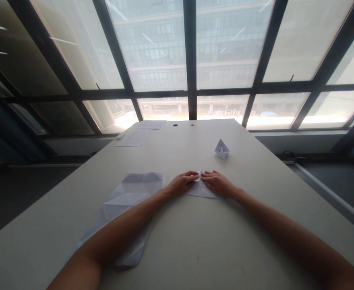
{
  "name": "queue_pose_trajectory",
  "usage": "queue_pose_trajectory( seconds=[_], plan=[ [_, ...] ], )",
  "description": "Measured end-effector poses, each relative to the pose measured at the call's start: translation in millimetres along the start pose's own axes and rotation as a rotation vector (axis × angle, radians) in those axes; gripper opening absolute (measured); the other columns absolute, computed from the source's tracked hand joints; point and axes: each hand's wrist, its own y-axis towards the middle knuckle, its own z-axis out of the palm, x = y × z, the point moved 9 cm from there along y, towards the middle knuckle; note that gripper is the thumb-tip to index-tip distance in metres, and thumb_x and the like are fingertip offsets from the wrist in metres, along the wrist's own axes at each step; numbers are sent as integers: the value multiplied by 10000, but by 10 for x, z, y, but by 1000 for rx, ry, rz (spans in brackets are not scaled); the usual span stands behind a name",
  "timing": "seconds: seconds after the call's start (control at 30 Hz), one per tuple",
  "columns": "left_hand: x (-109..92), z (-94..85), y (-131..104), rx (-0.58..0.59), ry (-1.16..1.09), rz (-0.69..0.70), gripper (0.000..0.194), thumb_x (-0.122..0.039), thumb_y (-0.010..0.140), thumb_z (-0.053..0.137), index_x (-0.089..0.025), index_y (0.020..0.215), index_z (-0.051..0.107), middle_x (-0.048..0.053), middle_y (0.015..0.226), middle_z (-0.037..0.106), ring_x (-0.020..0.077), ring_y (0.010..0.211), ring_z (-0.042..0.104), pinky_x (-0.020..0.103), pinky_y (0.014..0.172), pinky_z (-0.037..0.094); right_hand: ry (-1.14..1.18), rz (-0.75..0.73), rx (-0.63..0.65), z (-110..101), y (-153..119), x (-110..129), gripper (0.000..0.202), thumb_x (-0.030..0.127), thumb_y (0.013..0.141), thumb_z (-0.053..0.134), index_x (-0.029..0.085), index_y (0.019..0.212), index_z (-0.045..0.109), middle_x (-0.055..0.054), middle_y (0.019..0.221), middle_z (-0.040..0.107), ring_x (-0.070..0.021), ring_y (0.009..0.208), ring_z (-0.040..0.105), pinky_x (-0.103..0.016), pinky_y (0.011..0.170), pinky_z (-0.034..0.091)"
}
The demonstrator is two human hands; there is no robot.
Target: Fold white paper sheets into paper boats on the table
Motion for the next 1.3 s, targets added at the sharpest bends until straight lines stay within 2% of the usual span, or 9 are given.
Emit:
queue_pose_trajectory(
  seconds=[0.13, 0.3, 0.5, 0.6, 0.73, 0.87, 0.97, 1.17, 1.3],
  plan=[
    [-37, 88, 4, 89, -3, 33, 386, -354, 1003, 407, -234, 1319, 592, 50, 1425, 511, 202, 1350, 436, 380, 1152, 323, -9, 9, -18, -4, -4, -13, 347, 225, 915, 528, 296, 1242, 624, -66, 1377, 564, -239, 1310, 479, -514, 1101, 312],
    [-136, 79, -2, 150, 51, 88, 396, -367, 1016, 380, -251, 1353, 555, 38, 1467, 453, 161, 1373, 400, 354, 1183, 256, -25, 28, -35, -22, -15, -29, 344, 244, 911, 534, 302, 1235, 631, -55, 1362, 578, -230, 1301, 486, -479, 1107, 312],
    [-254, 54, -5, 169, 190, 119, 362, -365, 996, 437, -285, 1319, 580, 43, 1420, 517, 201, 1332, 450, 377, 1153, 296, -35, 26, -37, -29, -9, -26, 325, 247, 913, 521, 303, 1207, 648, -45, 1359, 581, -239, 1291, 494, -488, 1102, 318],
    [-255, 34, 1, 148, 253, 88, 343, -363, 991, 449, -303, 1295, 598, 29, 1387, 549, 212, 1306, 466, 390, 1123, 329, -43, 26, -62, -64, -3, -8, 290, 246, 891, 553, 299, 1142, 688, -48, 1300, 627, -243, 1245, 535, -459, 1081, 348],
    [-228, 41, 9, 122, 278, 59, 337, -299, 992, 429, -299, 1276, 612, 11, 1386, 552, 188, 1309, 464, 389, 1153, 273, -39, 45, -123, -157, -7, 1, 189, 270, 879, 594, 271, 996, 743, -59, 1149, 708, -239, 1111, 615, -397, 979, 416],
    [-116, 91, 19, 119, 232, 5, 367, -269, 994, 386, -274, 1297, 592, 6, 1427, 512, 157, 1346, 434, 378, 1183, 219, -32, 41, -157, -228, -22, 28, 154, 238, 881, 603, 249, 840, 751, -42, 978, 752, -215, 970, 648, -390, 926, 404],
    [-42, 118, 16, 117, 171, -26, 387, -296, 1015, 340, -240, 1323, 567, 24, 1435, 502, 151, 1357, 421, 367, 1177, 238, -22, -6, -153, -243, -33, 109, 148, 241, 870, 627, 246, 782, 746, -40, 959, 746, -203, 954, 637, -384, 918, 396],
    [-42, 159, -18, 175, 165, -13, 505, -393, 1006, 387, -205, 1474, 379, 72, 1537, 341, 211, 1436, 280, 407, 1191, 207, 2, -54, -93, -161, -44, 236, 138, 282, 871, 638, 280, 954, 749, -51, 1037, 703, -201, 1001, 611, -379, 918, 415],
    [-54, 188, -22, 212, 181, 13, 522, -378, 1000, 400, -223, 1495, 343, 62, 1556, 298, 214, 1446, 252, 404, 1200, 176, -33, -4, -75, -86, -36, 188, 379, 282, 926, 532, 260, 1299, 594, -82, 1298, 608, -223, 1197, 532, -403, 1018, 389]
  ],
)
